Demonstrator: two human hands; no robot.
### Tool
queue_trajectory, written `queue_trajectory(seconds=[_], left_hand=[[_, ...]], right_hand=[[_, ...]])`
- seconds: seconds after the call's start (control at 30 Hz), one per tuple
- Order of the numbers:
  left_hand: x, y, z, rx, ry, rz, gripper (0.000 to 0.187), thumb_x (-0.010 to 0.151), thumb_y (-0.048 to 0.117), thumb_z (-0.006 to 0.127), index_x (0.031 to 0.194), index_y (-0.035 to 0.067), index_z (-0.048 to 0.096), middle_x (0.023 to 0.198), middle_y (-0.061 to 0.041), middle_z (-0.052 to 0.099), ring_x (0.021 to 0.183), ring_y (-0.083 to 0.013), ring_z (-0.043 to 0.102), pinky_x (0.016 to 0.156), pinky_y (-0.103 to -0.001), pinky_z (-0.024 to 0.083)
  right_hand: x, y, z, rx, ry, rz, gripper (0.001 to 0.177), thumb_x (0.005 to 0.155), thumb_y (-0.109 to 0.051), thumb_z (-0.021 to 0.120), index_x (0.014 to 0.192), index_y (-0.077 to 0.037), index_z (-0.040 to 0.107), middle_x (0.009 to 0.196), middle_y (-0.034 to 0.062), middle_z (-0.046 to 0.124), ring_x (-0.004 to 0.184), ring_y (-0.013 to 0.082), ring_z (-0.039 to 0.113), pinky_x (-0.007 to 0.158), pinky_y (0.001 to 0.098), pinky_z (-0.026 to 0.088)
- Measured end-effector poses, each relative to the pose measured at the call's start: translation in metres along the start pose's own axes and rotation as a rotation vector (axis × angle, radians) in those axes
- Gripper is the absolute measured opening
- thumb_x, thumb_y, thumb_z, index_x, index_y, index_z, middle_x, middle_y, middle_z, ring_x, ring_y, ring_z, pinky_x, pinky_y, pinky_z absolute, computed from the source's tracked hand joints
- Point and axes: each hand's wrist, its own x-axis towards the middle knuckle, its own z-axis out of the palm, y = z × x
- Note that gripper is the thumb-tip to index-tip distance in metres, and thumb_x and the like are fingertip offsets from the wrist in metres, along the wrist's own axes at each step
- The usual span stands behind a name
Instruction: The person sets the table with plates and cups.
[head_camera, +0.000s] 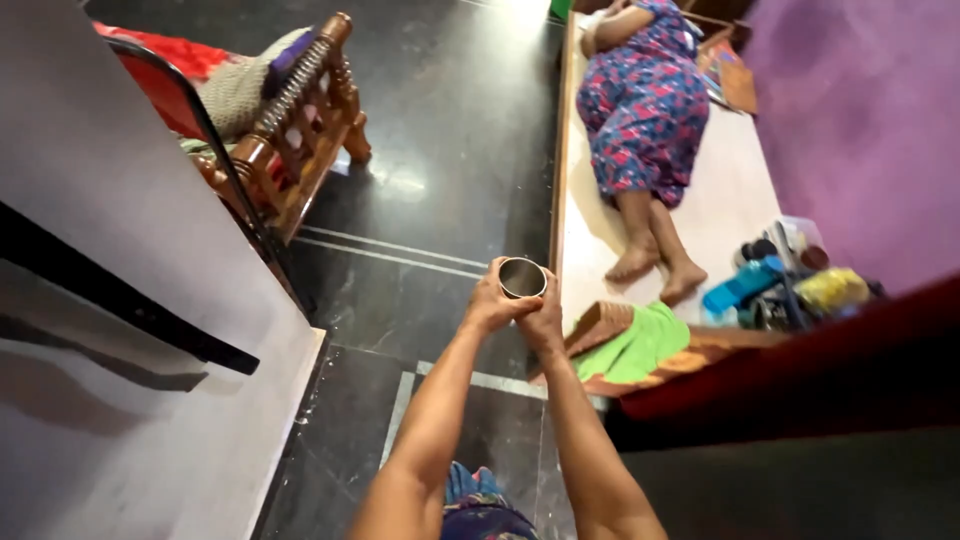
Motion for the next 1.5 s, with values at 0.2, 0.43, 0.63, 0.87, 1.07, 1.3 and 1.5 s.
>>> queue_trajectory(seconds=[0.2, 0.43, 0.63, 0.87, 1.07, 1.3, 1.5], left_hand=[[0.042, -0.026, -0.015, -0.096, 0.098, 0.034, 0.102, 0.057, 0.05, 0.095, 0.138, 0.006, 0.051, 0.123, -0.016, 0.07, 0.116, -0.0293, 0.069, 0.098, -0.04, 0.054], [0.102, -0.048, -0.023, -0.192, 0.085, -0.024, 0.1, 0.057, 0.047, 0.095, 0.137, 0.006, 0.051, 0.122, -0.016, 0.072, 0.114, -0.0269, 0.071, 0.096, -0.039, 0.057], [0.159, -0.058, -0.041, -0.173, 0.095, -0.11, 0.105, 0.057, 0.045, 0.095, 0.142, 0.008, 0.047, 0.124, -0.017, 0.069, 0.115, -0.0278, 0.069, 0.095, -0.04, 0.056], [0.206, -0.078, -0.058, -0.118, 0.121, -0.076, 0.105, 0.058, 0.046, 0.095, 0.143, 0.008, 0.047, 0.125, -0.019, 0.069, 0.117, -0.0314, 0.068, 0.097, -0.042, 0.054], [0.237, -0.102, -0.062, -0.114, 0.16, -0.086, 0.105, 0.058, 0.046, 0.095, 0.142, 0.007, 0.046, 0.125, -0.019, 0.069, 0.118, -0.0323, 0.068, 0.098, -0.043, 0.054], [0.278, -0.121, -0.063, -0.071, 0.208, -0.087, 0.104, 0.058, 0.045, 0.095, 0.141, 0.005, 0.046, 0.124, -0.018, 0.069, 0.117, -0.0318, 0.067, 0.097, -0.043, 0.054], [0.309, -0.111, -0.064, -0.179, 0.201, -0.119, 0.102, 0.058, 0.042, 0.094, 0.14, 0.005, 0.046, 0.123, -0.016, 0.069, 0.114, -0.0281, 0.069, 0.096, -0.039, 0.055]], right_hand=[[0.049, -0.009, 0.03, -0.002, -0.09, -0.013, 0.072, 0.077, -0.012, 0.083, 0.14, -0.011, 0.048, 0.125, 0.0126, 0.07, 0.115, 0.0232, 0.069, 0.095, 0.0353, 0.056], [0.109, 0.015, 0.063, 0.096, -0.13, -0.059, 0.071, 0.079, -0.011, 0.079, 0.143, -0.012, 0.047, 0.125, 0.0143, 0.07, 0.115, 0.025, 0.07, 0.096, 0.0363, 0.056], [0.163, 0.009, 0.092, -0.005, -0.141, 0.005, 0.075, 0.075, -0.006, 0.075, 0.144, -0.014, 0.047, 0.123, 0.0145, 0.071, 0.112, 0.0257, 0.072, 0.094, 0.0368, 0.057], [0.205, 0.008, 0.125, 0.02, -0.16, 0.011, 0.072, 0.078, -0.006, 0.074, 0.144, -0.014, 0.048, 0.123, 0.0136, 0.071, 0.113, 0.0244, 0.071, 0.094, 0.0367, 0.056], [0.235, 0.02, 0.147, 0.048, -0.211, -0.01, 0.072, 0.078, -0.004, 0.073, 0.144, -0.015, 0.048, 0.123, 0.0133, 0.071, 0.114, 0.0239, 0.07, 0.095, 0.0363, 0.056], [0.277, 0.031, 0.165, 0.009, -0.254, 0.023, 0.07, 0.076, -0.002, 0.07, 0.143, -0.014, 0.049, 0.122, 0.0145, 0.072, 0.115, 0.0249, 0.07, 0.095, 0.0367, 0.055], [0.314, 0.047, 0.173, 0.061, -0.272, -0.046, 0.069, 0.076, -0.001, 0.071, 0.141, -0.013, 0.05, 0.122, 0.0154, 0.071, 0.114, 0.0268, 0.07, 0.095, 0.0371, 0.055]])
